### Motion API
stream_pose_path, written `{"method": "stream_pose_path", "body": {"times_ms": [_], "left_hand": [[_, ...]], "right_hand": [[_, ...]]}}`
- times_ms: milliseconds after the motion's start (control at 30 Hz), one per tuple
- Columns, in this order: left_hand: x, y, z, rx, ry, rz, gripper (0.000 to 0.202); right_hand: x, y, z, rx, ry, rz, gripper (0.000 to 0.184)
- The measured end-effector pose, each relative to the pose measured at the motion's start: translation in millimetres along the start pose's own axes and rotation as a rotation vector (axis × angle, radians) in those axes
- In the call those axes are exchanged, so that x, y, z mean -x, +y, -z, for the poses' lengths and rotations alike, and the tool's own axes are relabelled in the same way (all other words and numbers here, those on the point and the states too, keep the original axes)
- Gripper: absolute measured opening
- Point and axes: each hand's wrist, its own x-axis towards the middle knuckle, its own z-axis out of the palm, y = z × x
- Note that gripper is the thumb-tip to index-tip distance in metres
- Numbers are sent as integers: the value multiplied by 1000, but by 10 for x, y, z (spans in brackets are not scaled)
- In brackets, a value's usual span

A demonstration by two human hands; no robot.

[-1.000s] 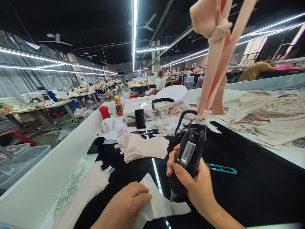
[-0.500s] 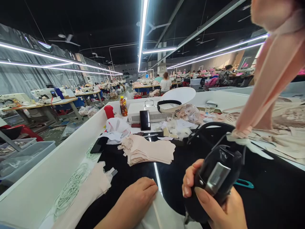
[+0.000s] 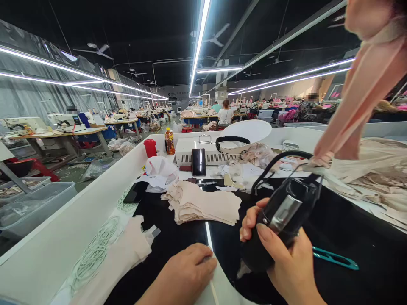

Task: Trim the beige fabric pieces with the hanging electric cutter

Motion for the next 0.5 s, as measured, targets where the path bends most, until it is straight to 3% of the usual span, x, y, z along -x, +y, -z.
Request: {"method": "stream_pose_path", "body": {"times_ms": [67,233,500], "left_hand": [[13,-20,-23,-50,9,-71,25],[19,-52,-50,-60,42,-106,26],[22,-62,-51,-42,43,-150,26]], "right_hand": [[-68,59,-99,10,17,8,31],[-174,184,-286,19,38,44,31],[-196,298,-391,3,43,65,31]]}}
